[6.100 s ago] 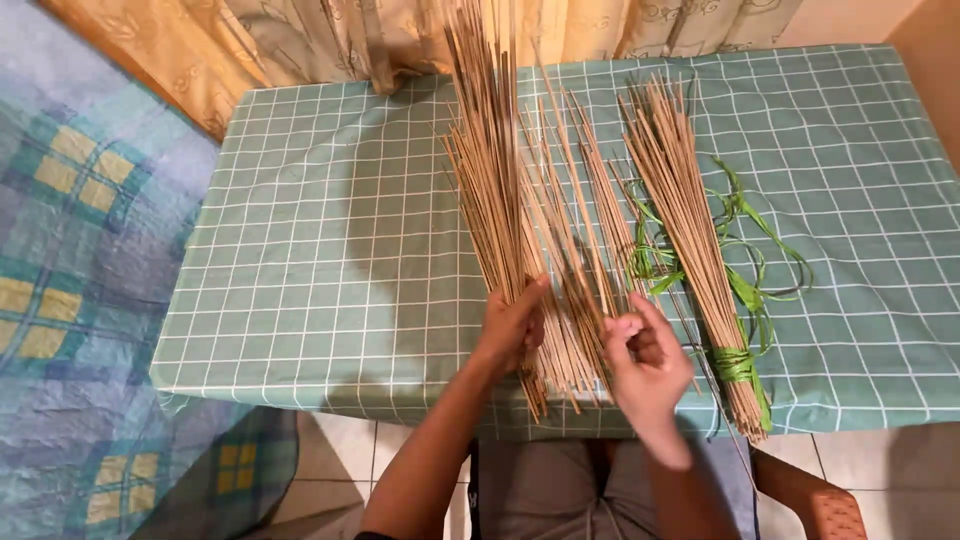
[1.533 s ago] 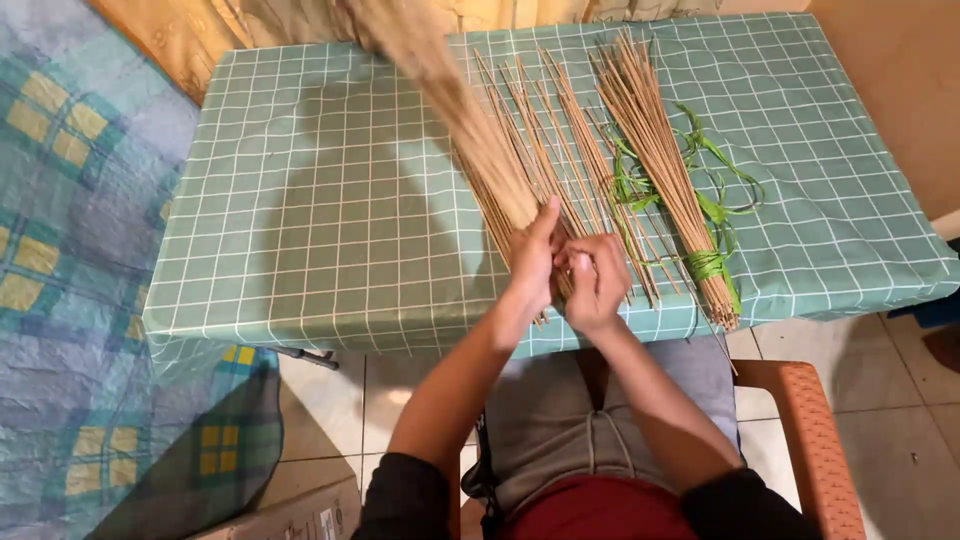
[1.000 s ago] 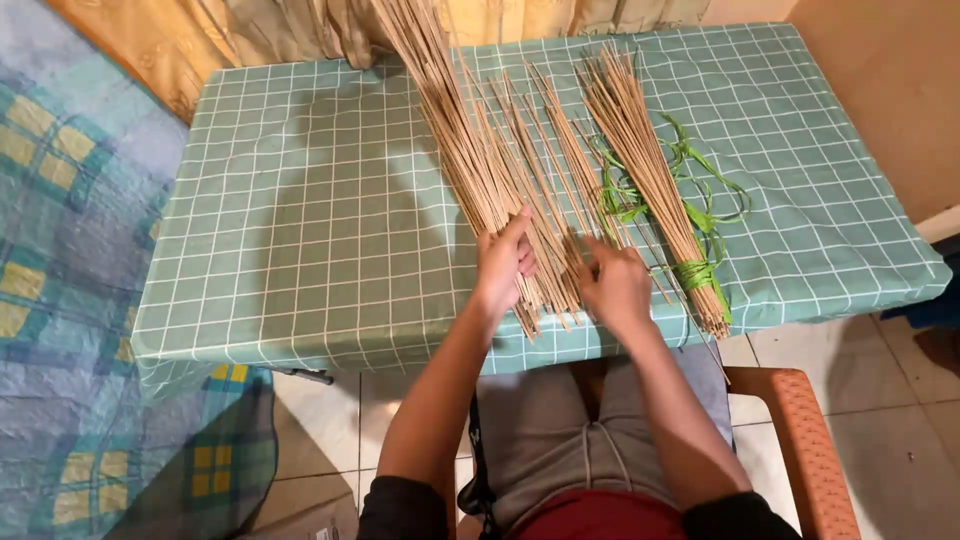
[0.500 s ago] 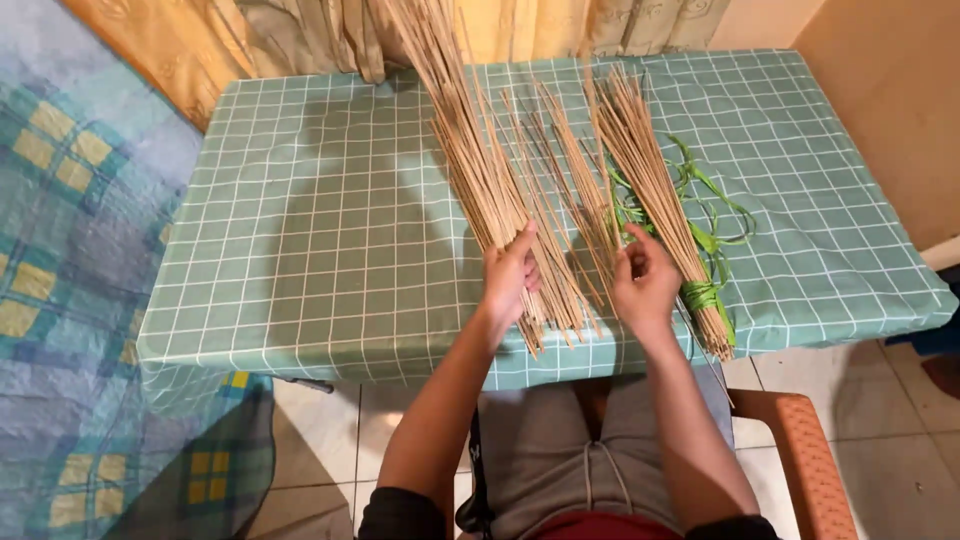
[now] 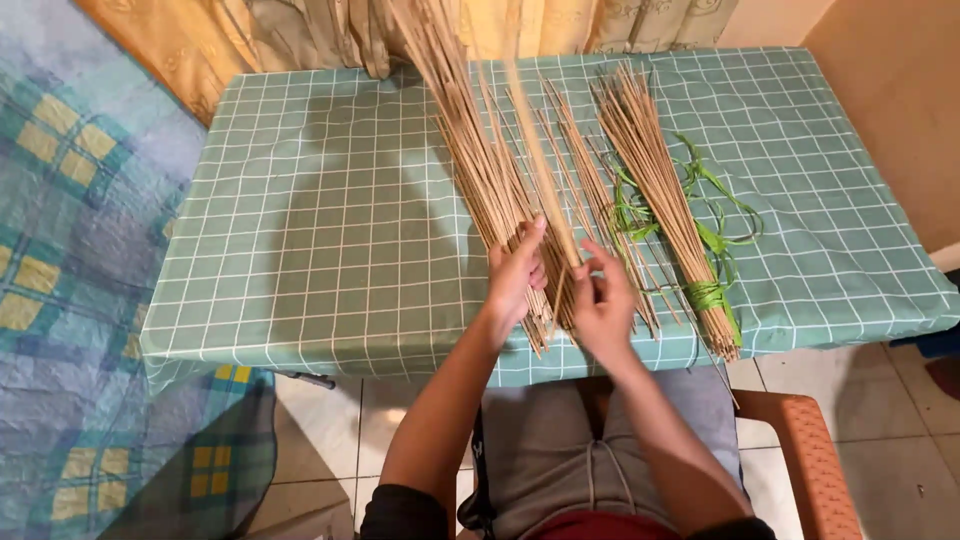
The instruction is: Assembling brooms by sorting, aligning, and bundling palm leaf midribs and securing them with plastic string.
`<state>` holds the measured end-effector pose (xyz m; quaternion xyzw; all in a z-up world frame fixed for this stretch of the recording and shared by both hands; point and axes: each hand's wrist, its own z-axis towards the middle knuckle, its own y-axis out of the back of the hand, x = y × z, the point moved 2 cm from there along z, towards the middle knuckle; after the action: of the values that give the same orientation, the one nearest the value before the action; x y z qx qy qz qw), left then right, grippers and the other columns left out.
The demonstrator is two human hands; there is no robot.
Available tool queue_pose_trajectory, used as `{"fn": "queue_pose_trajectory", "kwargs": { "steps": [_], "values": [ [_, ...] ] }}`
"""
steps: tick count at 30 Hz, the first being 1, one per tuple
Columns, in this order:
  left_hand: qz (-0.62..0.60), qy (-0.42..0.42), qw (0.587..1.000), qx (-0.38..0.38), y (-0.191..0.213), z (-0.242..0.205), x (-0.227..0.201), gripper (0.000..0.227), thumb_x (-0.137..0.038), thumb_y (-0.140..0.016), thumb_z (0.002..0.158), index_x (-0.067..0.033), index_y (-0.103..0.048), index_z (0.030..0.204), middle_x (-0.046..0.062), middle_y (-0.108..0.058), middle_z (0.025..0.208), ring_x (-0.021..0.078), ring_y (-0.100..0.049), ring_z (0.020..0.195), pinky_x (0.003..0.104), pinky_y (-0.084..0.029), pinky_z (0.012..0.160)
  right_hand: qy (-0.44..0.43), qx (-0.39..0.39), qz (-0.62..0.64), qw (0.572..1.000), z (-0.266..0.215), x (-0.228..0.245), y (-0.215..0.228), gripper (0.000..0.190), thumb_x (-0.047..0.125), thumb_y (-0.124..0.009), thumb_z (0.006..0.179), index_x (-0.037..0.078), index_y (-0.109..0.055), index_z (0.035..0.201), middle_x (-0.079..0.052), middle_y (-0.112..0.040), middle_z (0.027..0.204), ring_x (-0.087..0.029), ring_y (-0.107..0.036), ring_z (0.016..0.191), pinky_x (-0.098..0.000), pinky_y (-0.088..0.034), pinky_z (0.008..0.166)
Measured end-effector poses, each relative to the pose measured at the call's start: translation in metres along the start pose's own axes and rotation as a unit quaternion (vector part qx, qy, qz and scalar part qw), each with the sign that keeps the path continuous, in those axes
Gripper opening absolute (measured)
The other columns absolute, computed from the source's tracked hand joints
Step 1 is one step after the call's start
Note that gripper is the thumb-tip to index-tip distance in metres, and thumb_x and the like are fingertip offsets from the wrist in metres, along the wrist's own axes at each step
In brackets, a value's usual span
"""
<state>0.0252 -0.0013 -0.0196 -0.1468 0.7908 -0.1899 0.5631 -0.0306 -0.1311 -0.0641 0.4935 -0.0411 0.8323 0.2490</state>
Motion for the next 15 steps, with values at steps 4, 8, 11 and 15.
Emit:
{"fn": "queue_pose_trajectory", "kwargs": {
  "steps": [4, 8, 11, 15],
  "values": [
    [-0.010, -0.019, 1.000, 0.007, -0.006, -0.012, -0.012, 0.055, -0.048, -0.084, 0.082, -0.0052, -0.050, 0.091, -0.002, -0.047, 0.056, 0.0066, -0.042, 0.040, 0.023, -0.039, 0.036, 0.029, 0.015, 0.007, 0.999, -0.011, 0.015, -0.018, 0.039, -0.011, -0.057, 0.097, 0.002, -0.063, 0.133, -0.012, -0.063, 0.097, -0.015, -0.059, 0.062, -0.0240, -0.047, 0.054],
    [-0.013, -0.017, 0.999, -0.040, 0.001, 0.000, 0.001, 0.058, -0.039, -0.090, 0.076, -0.0008, -0.049, 0.094, 0.012, -0.052, 0.062, 0.0130, -0.046, 0.045, 0.029, -0.039, 0.031, 0.058, 0.028, -0.036, 0.997, -0.018, 0.002, -0.023, 0.040, -0.012, -0.066, 0.090, 0.003, -0.070, 0.127, -0.012, -0.063, 0.089, -0.015, -0.057, 0.061, -0.0254, -0.043, 0.051],
    [0.008, -0.017, 0.998, -0.062, 0.008, 0.013, 0.017, 0.060, -0.035, -0.090, 0.076, -0.0013, -0.047, 0.100, 0.011, -0.055, 0.066, 0.0167, -0.055, 0.051, 0.030, -0.042, 0.036, 0.068, 0.016, -0.032, 0.997, -0.021, 0.002, -0.021, 0.042, -0.010, -0.072, 0.086, 0.003, -0.072, 0.125, -0.013, -0.064, 0.085, -0.017, -0.057, 0.058, -0.0278, -0.043, 0.050],
    [0.024, -0.039, 0.997, -0.062, 0.008, 0.027, 0.025, 0.057, -0.028, -0.084, 0.079, -0.0035, -0.042, 0.106, 0.005, -0.058, 0.068, 0.0101, -0.055, 0.058, 0.028, -0.045, 0.049, 0.076, 0.022, -0.037, 0.996, -0.021, 0.006, -0.019, 0.034, -0.002, -0.080, 0.083, 0.008, -0.079, 0.116, -0.012, -0.071, 0.077, -0.024, -0.064, 0.056, -0.0321, -0.046, 0.049]
  ]
}}
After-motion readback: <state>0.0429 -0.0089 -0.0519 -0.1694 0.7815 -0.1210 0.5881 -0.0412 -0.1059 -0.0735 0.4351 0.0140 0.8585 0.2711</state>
